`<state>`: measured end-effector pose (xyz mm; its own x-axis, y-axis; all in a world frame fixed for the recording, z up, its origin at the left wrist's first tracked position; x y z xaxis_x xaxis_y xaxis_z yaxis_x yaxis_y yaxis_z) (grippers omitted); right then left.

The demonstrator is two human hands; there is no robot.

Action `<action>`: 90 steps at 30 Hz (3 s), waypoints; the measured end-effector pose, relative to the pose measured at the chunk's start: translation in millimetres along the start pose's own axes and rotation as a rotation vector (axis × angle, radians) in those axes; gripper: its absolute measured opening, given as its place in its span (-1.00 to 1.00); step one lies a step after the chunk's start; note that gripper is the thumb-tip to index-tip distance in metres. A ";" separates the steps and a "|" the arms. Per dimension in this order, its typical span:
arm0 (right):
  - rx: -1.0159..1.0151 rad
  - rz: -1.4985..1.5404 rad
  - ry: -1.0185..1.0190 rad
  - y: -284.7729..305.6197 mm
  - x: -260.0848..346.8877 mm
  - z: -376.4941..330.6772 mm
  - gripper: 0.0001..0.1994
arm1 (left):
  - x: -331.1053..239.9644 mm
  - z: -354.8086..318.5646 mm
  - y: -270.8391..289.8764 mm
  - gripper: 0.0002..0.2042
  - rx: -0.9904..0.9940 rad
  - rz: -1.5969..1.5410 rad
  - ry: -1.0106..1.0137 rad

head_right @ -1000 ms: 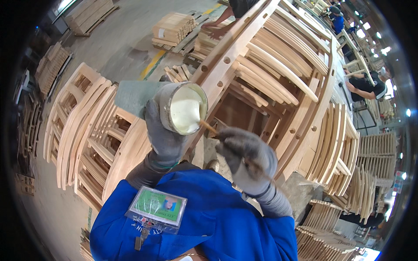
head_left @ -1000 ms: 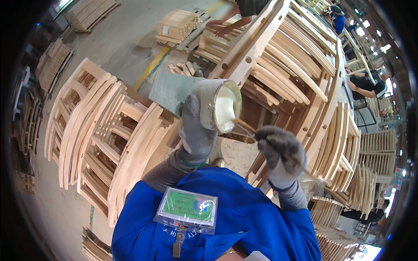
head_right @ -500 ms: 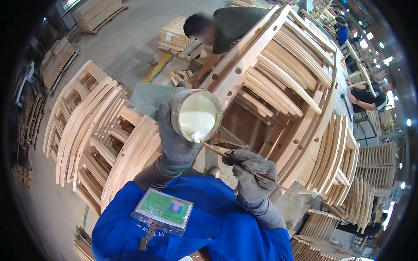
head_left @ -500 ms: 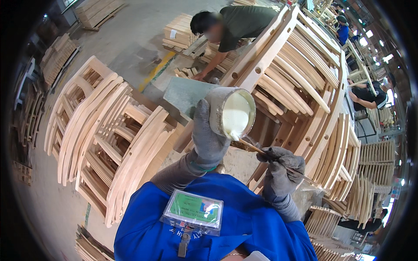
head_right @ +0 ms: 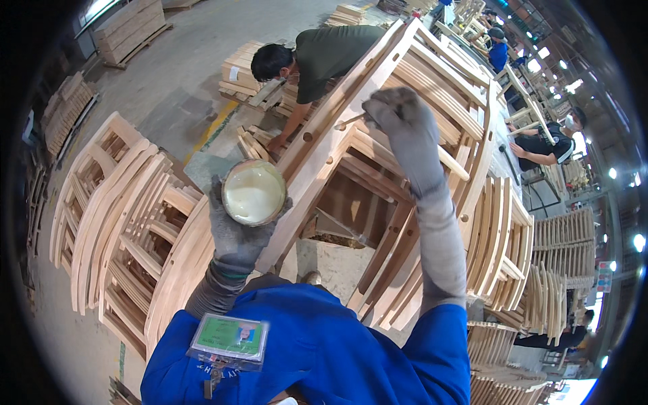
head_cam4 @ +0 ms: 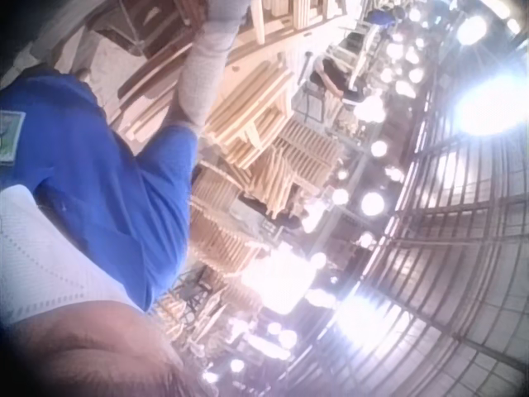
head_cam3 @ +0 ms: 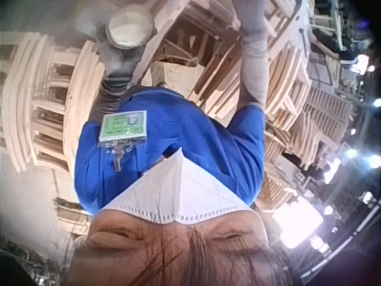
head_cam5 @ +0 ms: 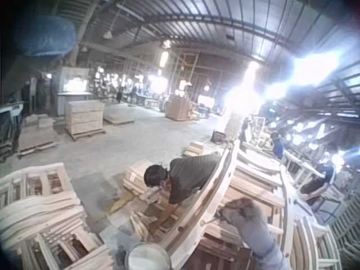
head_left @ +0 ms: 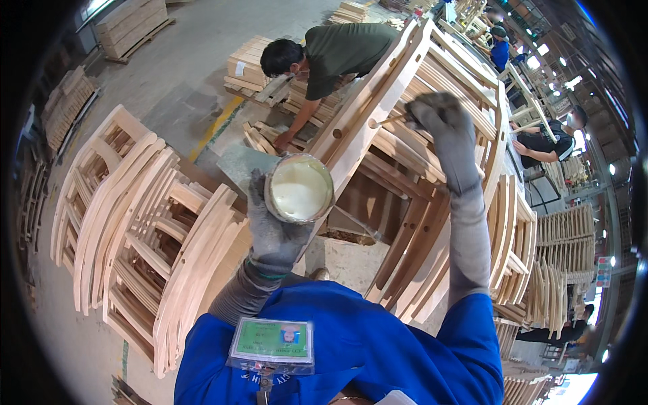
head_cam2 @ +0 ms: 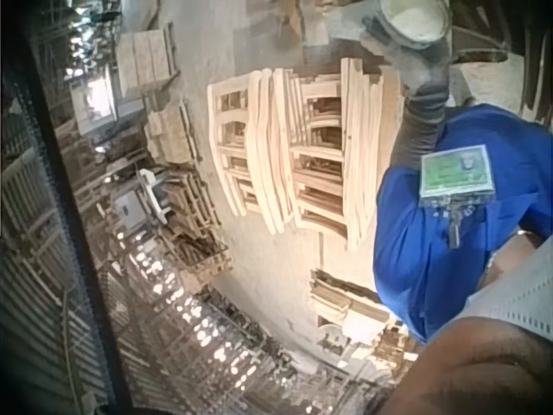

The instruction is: The person mixes a white substance in a can using a power drill, then walks to a workbench and applies the substance to wooden chair frames with a brush. The person handles multiple chair frames, applying the finish to various parts of the wood.

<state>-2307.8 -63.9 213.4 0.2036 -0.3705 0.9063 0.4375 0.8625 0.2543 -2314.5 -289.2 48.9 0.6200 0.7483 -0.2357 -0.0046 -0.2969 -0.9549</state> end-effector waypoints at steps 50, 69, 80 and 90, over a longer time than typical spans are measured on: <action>0.300 -0.567 0.087 -42.2 -28.1 61.0 -0.76 | -57.4 15.2 15.4 -0.45 -0.103 0.376 -0.444; 0.116 0.349 0.034 -16.8 33.4 -70.6 -0.80 | -6.1 28.9 -56.1 -0.38 0.190 0.081 -0.137; 0.188 0.409 0.420 -22.1 40.5 -135.4 -0.85 | -5.1 23.7 -81.1 -0.39 0.453 -0.160 -0.185; -0.092 0.599 0.239 -28.3 17.7 -138.0 -0.82 | 3.9 35.0 -72.5 -0.44 0.429 0.293 -0.427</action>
<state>-2195.7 -142.4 175.7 0.6199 0.0899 0.7795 0.2591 0.9142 -0.3115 -2339.2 -244.0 110.9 0.1817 0.8677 -0.4626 -0.4913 -0.3274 -0.8071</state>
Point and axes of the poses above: each hand's wrist, its own z-axis towards the middle knuckle, its own y-axis out of the back of the hand, x = y × z, the point moved 8 cm from there along z, towards the middle knuckle, and after that the axes turned 4 degrees about z, right-handed, at the moved point
